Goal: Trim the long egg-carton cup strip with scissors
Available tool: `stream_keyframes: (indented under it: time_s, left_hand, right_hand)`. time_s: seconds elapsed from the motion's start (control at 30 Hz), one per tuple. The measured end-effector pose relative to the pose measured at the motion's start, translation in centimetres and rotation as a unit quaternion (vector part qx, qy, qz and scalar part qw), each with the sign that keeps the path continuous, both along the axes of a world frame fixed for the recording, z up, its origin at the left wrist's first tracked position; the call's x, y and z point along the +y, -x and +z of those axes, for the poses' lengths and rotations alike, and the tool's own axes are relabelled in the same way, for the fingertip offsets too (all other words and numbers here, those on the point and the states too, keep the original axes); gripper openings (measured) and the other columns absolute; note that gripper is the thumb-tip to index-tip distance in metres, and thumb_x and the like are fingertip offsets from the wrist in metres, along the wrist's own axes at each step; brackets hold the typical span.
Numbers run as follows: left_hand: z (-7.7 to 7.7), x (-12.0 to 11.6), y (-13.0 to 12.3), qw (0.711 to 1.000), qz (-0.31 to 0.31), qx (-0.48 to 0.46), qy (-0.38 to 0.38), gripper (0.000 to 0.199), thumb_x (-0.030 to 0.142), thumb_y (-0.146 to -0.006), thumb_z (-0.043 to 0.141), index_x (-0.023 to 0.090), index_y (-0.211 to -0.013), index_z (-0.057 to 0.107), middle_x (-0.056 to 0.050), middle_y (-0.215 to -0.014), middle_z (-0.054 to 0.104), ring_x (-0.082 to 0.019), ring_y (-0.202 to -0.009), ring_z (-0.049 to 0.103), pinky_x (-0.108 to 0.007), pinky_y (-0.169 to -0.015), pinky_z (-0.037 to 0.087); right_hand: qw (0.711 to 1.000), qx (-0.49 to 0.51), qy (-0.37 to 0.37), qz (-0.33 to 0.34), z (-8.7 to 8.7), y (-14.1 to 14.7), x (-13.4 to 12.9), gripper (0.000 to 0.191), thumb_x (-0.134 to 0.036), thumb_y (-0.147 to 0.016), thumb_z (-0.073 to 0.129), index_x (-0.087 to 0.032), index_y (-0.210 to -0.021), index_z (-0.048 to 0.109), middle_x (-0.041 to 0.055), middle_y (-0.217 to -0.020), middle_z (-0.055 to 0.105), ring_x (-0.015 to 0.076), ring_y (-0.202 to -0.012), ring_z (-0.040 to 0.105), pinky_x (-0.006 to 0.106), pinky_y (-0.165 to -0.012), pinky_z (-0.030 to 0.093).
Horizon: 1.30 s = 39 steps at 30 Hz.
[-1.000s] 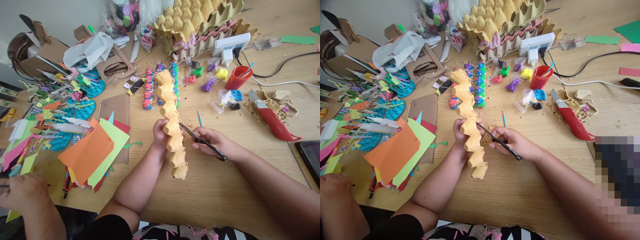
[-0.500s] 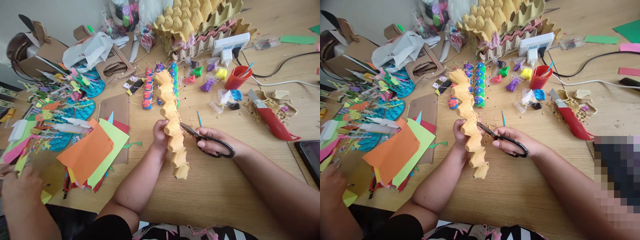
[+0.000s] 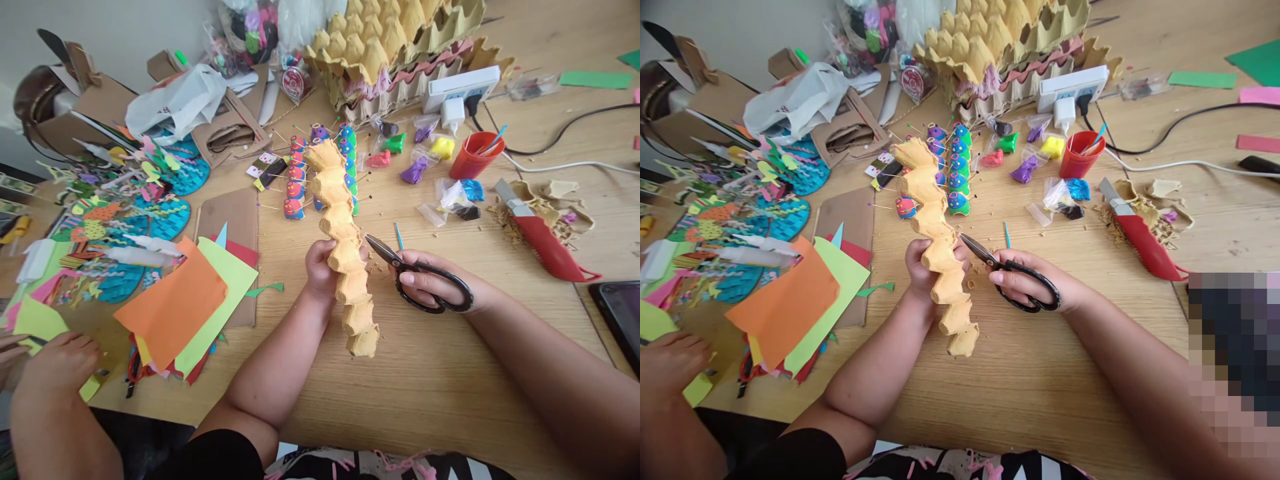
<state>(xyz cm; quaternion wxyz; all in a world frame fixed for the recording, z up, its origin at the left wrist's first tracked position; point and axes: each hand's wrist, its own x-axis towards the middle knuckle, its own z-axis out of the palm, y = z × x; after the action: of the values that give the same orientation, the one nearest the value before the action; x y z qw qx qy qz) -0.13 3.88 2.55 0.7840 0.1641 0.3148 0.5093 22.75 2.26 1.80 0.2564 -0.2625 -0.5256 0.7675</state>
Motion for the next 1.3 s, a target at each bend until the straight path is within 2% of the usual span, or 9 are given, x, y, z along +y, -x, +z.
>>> stream_keyframes:
  time_s: [0.2,0.3,0.37,0.43,0.53,0.67,0.97,1.17,1.3]
  left_hand:
    - [-0.2,0.2,0.0,0.998,0.016,-0.051,0.038,0.016,0.037,-0.071,0.059,0.022,-0.073,0.056,-0.001,-0.061,0.053,-0.013,-0.046,0.046,-0.025,-0.044,0.034]
    - [-0.4,0.3,0.0,0.997,0.018,-0.045,0.052,0.02,0.042,-0.076,0.062,0.023,-0.072,0.055,-0.001,-0.059,0.052,-0.015,-0.044,0.047,-0.026,-0.042,0.033]
    - [-0.5,0.4,0.0,0.998,0.019,-0.046,0.046,0.02,0.042,-0.077,0.062,0.023,-0.072,0.056,-0.001,-0.058,0.052,-0.016,-0.045,0.05,-0.026,-0.042,0.034]
    - [-0.6,0.4,0.1,0.998,0.021,-0.05,0.039,0.019,0.04,-0.077,0.061,0.022,-0.072,0.056,-0.001,-0.058,0.053,-0.016,-0.045,0.05,-0.026,-0.042,0.035]
    - [-0.5,0.4,0.1,0.998,0.022,-0.038,0.041,0.019,0.039,-0.074,0.061,0.02,-0.072,0.06,0.0,-0.059,0.052,-0.013,-0.044,0.049,-0.024,-0.04,0.035]
    - [-0.4,0.3,-0.1,1.0,0.002,-0.017,0.011,0.024,0.039,-0.07,0.06,0.017,-0.074,0.067,0.0,-0.058,0.052,-0.013,-0.044,0.05,-0.023,-0.039,0.037]
    - [-0.2,0.3,-0.2,1.0,-0.005,0.002,-0.001,0.028,0.04,-0.071,0.058,0.015,-0.076,0.069,-0.001,-0.057,0.056,-0.013,-0.041,0.049,-0.024,-0.039,0.04]
    - [-0.1,0.4,-0.2,0.999,0.01,0.011,0.039,0.03,0.044,-0.077,0.055,0.016,-0.077,0.068,-0.002,-0.058,0.055,-0.014,-0.043,0.051,-0.026,-0.041,0.041]
    - [-0.2,0.4,-0.2,0.998,0.024,0.009,0.061,0.03,0.045,-0.078,0.056,0.017,-0.079,0.067,-0.001,-0.058,0.055,-0.016,-0.045,0.054,-0.027,-0.044,0.044]
  right_hand:
    - [0.994,-0.061,-0.047,-0.073,0.6,1.1,-0.4,0.04,-0.056,-0.092,0.072,-0.024,-0.096,0.049,-0.0119,-0.058,0.043,0.0072,-0.046,0.033,0.023,-0.044,0.024]
    - [0.968,-0.148,-0.155,-0.133,0.7,1.2,-0.5,0.039,-0.054,-0.089,0.075,-0.024,-0.099,0.051,-0.0088,-0.065,0.049,0.0097,-0.055,0.041,0.024,-0.052,0.03]
    - [0.925,-0.236,-0.254,-0.154,0.6,1.1,-0.4,0.035,-0.051,-0.089,0.072,-0.024,-0.103,0.054,-0.0063,-0.067,0.055,0.0127,-0.059,0.047,0.026,-0.057,0.033]
    - [0.863,-0.33,-0.343,-0.168,0.5,1.0,-0.4,0.031,-0.049,-0.091,0.068,-0.023,-0.106,0.058,-0.0032,-0.068,0.061,0.0157,-0.059,0.052,0.028,-0.059,0.033]
    - [0.782,-0.416,-0.43,-0.174,0.3,0.9,-0.4,0.03,-0.046,-0.093,0.062,-0.022,-0.11,0.064,0.0028,-0.075,0.07,0.0201,-0.064,0.06,0.03,-0.06,0.034]
    - [0.737,-0.44,-0.482,-0.176,0.2,0.9,-0.5,0.033,-0.048,-0.097,0.059,-0.021,-0.114,0.065,0.0063,-0.084,0.076,0.0227,-0.07,0.067,0.031,-0.061,0.038]
    - [0.703,-0.457,-0.518,-0.169,0.4,1.1,-0.8,0.032,-0.045,-0.099,0.054,-0.02,-0.115,0.066,0.0079,-0.086,0.078,0.0249,-0.074,0.07,0.032,-0.063,0.038]
    - [0.713,-0.471,-0.494,-0.159,0.7,1.2,-0.7,0.031,-0.044,-0.097,0.055,-0.022,-0.116,0.066,0.0095,-0.09,0.079,0.0252,-0.076,0.068,0.033,-0.064,0.036]
    - [0.733,-0.46,-0.477,-0.152,0.5,1.3,-0.7,0.033,-0.047,-0.098,0.055,-0.022,-0.115,0.066,0.0073,-0.082,0.076,0.0234,-0.069,0.064,0.032,-0.062,0.035]
